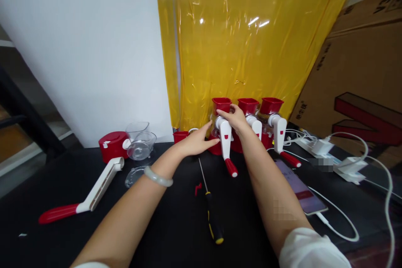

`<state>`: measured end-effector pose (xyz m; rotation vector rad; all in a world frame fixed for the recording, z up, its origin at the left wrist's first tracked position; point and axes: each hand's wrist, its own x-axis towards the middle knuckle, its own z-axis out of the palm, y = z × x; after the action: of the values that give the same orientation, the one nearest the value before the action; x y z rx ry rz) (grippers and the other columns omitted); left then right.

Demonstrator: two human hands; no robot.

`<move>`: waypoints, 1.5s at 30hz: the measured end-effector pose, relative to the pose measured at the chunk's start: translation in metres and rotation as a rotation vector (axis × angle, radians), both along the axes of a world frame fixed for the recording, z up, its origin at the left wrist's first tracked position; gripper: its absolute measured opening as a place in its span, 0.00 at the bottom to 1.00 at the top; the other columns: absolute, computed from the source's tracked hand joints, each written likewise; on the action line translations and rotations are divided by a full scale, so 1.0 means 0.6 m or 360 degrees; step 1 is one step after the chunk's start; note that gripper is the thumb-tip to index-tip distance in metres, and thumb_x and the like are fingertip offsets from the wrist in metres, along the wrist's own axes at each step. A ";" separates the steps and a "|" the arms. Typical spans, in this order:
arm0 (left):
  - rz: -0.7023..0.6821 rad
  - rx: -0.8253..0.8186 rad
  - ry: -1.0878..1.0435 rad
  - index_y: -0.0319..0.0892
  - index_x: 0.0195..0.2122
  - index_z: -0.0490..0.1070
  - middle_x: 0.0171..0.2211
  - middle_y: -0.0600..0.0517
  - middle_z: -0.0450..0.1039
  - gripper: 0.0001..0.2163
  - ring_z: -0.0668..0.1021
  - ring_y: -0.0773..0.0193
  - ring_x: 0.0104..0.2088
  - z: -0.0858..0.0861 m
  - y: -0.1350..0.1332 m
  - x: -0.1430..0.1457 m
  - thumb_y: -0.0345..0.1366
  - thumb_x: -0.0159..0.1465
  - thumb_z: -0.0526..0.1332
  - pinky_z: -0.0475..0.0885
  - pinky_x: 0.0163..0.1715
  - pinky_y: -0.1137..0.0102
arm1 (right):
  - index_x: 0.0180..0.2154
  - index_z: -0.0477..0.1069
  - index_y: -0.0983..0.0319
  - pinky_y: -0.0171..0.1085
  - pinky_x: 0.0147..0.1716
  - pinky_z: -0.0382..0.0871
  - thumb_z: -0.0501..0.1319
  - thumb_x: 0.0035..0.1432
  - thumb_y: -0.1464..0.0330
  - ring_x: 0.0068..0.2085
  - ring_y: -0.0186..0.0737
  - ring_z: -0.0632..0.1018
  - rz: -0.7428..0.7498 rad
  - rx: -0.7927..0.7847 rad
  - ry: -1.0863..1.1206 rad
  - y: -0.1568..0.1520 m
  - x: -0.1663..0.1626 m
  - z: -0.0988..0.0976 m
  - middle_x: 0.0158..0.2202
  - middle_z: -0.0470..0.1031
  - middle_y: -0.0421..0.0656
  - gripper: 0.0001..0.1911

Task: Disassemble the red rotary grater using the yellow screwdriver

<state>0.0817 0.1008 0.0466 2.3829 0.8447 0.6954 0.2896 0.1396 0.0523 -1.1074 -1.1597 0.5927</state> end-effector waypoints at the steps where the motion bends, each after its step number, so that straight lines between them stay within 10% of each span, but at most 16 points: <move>1: 0.0023 0.0013 -0.0014 0.43 0.72 0.50 0.72 0.39 0.51 0.39 0.59 0.47 0.71 0.001 0.002 -0.003 0.52 0.65 0.61 0.56 0.69 0.50 | 0.48 0.70 0.62 0.49 0.56 0.72 0.76 0.40 0.58 0.53 0.48 0.80 0.0011 0.0005 -0.0019 -0.004 0.001 0.004 0.53 0.79 0.54 0.34; 14: -0.0035 -0.0012 -0.0237 0.40 0.72 0.47 0.73 0.37 0.49 0.40 0.57 0.49 0.72 0.027 0.009 -0.031 0.51 0.65 0.61 0.60 0.67 0.52 | 0.42 0.76 0.65 0.50 0.52 0.74 0.78 0.37 0.60 0.47 0.50 0.82 0.0040 -0.0047 -0.0348 -0.084 0.012 0.062 0.46 0.82 0.52 0.30; 23: 0.0013 -0.0100 -0.0272 0.43 0.73 0.43 0.73 0.36 0.47 0.39 0.56 0.46 0.72 0.035 0.004 -0.032 0.48 0.67 0.61 0.66 0.63 0.51 | 0.39 0.79 0.63 0.50 0.48 0.76 0.78 0.38 0.58 0.44 0.51 0.83 0.0526 -0.0133 -0.0326 -0.112 0.046 0.077 0.42 0.83 0.49 0.26; 45: -0.0381 -0.0441 -0.0008 0.45 0.68 0.59 0.65 0.42 0.68 0.35 0.73 0.49 0.62 0.036 0.015 -0.053 0.48 0.61 0.66 0.70 0.60 0.55 | 0.59 0.71 0.59 0.53 0.59 0.71 0.81 0.29 0.56 0.57 0.55 0.77 0.0914 -0.0081 -0.0527 -0.133 0.038 0.085 0.55 0.78 0.51 0.52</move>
<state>0.0500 0.1098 0.0681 2.1824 0.5966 0.4563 0.3125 0.0600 0.1035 -0.9309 -1.7832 0.9035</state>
